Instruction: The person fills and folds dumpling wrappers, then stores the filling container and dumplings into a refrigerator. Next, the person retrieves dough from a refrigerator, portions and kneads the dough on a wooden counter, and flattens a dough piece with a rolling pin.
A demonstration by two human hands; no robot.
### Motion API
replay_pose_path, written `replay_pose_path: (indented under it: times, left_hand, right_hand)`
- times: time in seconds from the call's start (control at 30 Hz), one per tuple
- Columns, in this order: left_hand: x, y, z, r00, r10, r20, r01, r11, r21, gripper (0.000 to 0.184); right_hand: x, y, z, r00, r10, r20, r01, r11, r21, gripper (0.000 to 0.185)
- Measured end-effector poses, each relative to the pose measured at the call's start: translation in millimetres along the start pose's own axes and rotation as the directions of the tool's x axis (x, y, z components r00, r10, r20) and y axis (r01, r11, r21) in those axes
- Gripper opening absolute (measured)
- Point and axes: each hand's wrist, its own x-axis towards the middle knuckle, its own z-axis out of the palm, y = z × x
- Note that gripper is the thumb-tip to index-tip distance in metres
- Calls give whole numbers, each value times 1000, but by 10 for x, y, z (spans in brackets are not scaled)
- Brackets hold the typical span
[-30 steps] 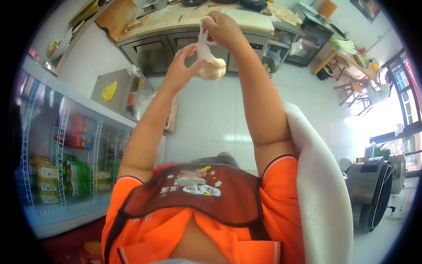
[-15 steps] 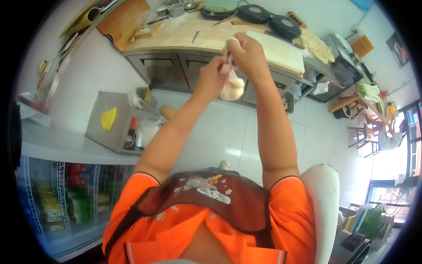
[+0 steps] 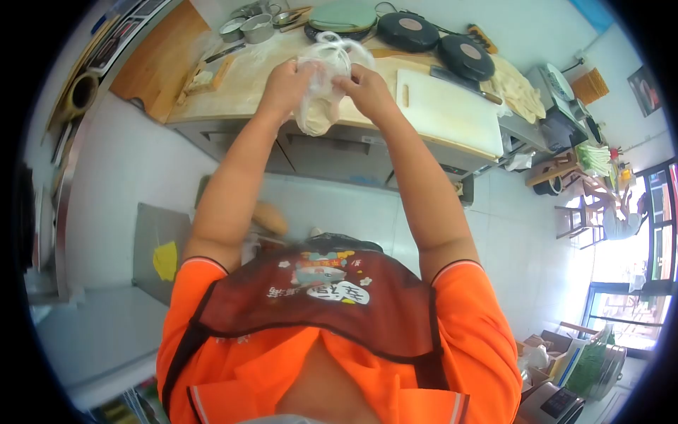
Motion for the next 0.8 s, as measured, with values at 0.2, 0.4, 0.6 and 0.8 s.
replay_pose_path:
  times: [0.2, 0.4, 0.6, 0.8]
  left_hand:
    - [1137, -704, -450, 963, -161, 217, 237, 891, -388, 32]
    - [1912, -1415, -583, 962, -185, 199, 269, 750, -604, 23]
    - [2130, -2239, -922, 889, -424, 172, 413, 906, 98, 24]
    - [2406, -2242, -1350, 909, -394, 139, 385, 919, 85, 20]
  right_hand:
    - [899, 460, -14, 956, 255, -145, -182, 904, 388, 31]
    - [1385, 1094, -112, 897, 317, -307, -113, 838, 534, 30]
    - [1559, 1805, 7, 975, 216, 43, -216, 902, 373, 30]
    - [1532, 1212, 99, 824, 298, 482, -169, 941, -293, 27]
